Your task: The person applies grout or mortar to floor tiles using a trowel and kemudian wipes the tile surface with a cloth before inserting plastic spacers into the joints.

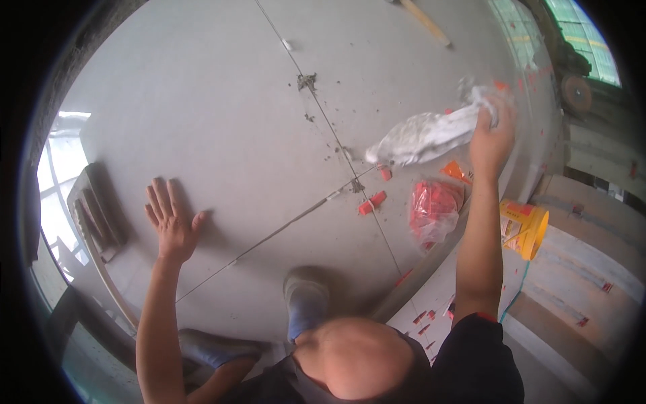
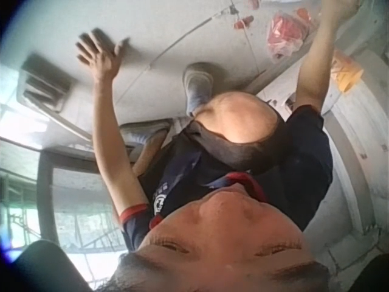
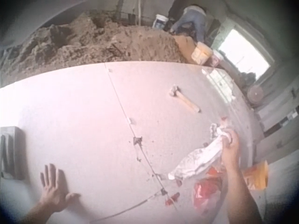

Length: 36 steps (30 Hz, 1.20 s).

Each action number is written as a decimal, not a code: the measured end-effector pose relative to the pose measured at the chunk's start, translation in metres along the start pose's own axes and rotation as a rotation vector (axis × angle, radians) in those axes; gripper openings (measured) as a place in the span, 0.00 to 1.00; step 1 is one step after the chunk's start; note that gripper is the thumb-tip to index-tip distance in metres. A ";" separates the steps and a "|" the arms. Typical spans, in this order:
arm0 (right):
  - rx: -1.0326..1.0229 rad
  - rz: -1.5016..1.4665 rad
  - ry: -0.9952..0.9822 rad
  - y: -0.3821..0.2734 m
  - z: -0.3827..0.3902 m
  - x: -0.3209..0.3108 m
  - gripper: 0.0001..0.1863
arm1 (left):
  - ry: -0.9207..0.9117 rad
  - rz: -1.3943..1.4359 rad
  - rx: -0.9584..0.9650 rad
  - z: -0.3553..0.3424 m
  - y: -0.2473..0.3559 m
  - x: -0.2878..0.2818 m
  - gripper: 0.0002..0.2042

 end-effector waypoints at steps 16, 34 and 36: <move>-0.270 0.036 -0.825 -0.055 0.157 0.178 0.14 | -0.041 -0.025 0.002 -0.003 -0.001 0.001 0.47; -0.226 0.310 -0.274 0.011 0.022 0.097 0.25 | -0.017 -0.049 0.010 0.002 -0.005 0.000 0.46; -0.398 0.331 -0.403 -0.030 0.072 0.099 0.23 | -0.010 -0.056 0.002 0.003 -0.008 -0.001 0.47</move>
Point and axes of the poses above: each hand's wrist, its own z-axis away from the middle knuckle, its own x-axis out of the palm, y = z × x, the point moved 8 cm from there along -z, towards the middle knuckle, and after that the axes turned 3 degrees about y, right-handed, at the moved point
